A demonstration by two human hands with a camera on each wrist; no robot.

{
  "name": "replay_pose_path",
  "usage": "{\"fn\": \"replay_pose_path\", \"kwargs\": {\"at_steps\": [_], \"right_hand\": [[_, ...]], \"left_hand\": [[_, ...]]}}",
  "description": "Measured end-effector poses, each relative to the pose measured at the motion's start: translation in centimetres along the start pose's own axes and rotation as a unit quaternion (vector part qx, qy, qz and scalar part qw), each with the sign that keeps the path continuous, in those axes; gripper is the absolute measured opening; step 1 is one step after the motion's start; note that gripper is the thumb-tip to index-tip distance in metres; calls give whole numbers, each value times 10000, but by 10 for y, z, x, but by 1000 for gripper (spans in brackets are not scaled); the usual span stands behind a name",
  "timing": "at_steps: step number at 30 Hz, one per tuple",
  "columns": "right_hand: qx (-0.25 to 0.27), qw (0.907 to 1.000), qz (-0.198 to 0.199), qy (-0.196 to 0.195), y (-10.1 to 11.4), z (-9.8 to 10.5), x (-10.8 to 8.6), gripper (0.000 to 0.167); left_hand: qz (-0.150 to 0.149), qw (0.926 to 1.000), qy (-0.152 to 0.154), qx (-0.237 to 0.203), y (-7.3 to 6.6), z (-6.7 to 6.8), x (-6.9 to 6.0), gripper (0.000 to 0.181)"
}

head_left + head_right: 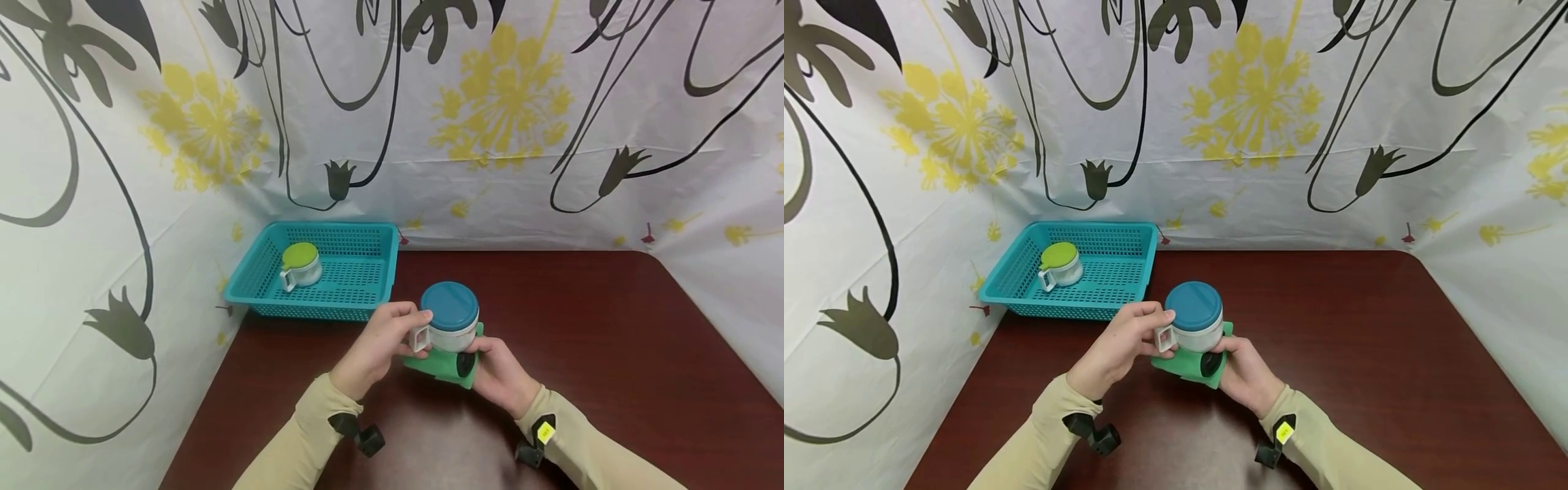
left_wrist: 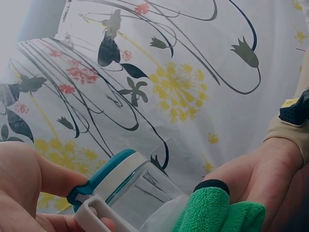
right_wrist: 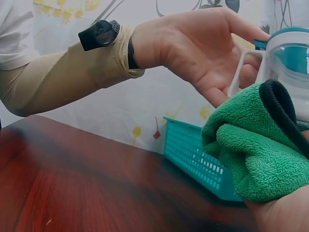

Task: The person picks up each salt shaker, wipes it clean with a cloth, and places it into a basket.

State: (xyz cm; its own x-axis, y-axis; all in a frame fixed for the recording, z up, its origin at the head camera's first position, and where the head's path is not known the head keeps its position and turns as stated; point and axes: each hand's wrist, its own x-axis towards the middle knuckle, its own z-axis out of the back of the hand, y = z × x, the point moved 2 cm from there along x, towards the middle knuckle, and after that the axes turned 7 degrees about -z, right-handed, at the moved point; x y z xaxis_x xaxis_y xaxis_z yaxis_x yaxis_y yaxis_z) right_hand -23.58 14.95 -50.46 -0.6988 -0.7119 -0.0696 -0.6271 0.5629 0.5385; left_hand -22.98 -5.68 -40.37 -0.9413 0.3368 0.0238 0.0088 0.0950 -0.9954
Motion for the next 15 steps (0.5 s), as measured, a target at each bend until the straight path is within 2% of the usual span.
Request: {"fn": "replay_pose_path", "kwargs": {"at_steps": [6,11,15], "right_hand": [[89,10000,35,-27,8,3,-5,65],[29,9999,71,81,17,5,-12,49],[-171,9997,108,-104,26,6,-19,38]], "left_hand": [[-20,10000,5,65,-1,0,1,33],[-25,9999,-48,161,-2,3,1,32],[-44,9998,-67,183,-4,5,1,32]]}}
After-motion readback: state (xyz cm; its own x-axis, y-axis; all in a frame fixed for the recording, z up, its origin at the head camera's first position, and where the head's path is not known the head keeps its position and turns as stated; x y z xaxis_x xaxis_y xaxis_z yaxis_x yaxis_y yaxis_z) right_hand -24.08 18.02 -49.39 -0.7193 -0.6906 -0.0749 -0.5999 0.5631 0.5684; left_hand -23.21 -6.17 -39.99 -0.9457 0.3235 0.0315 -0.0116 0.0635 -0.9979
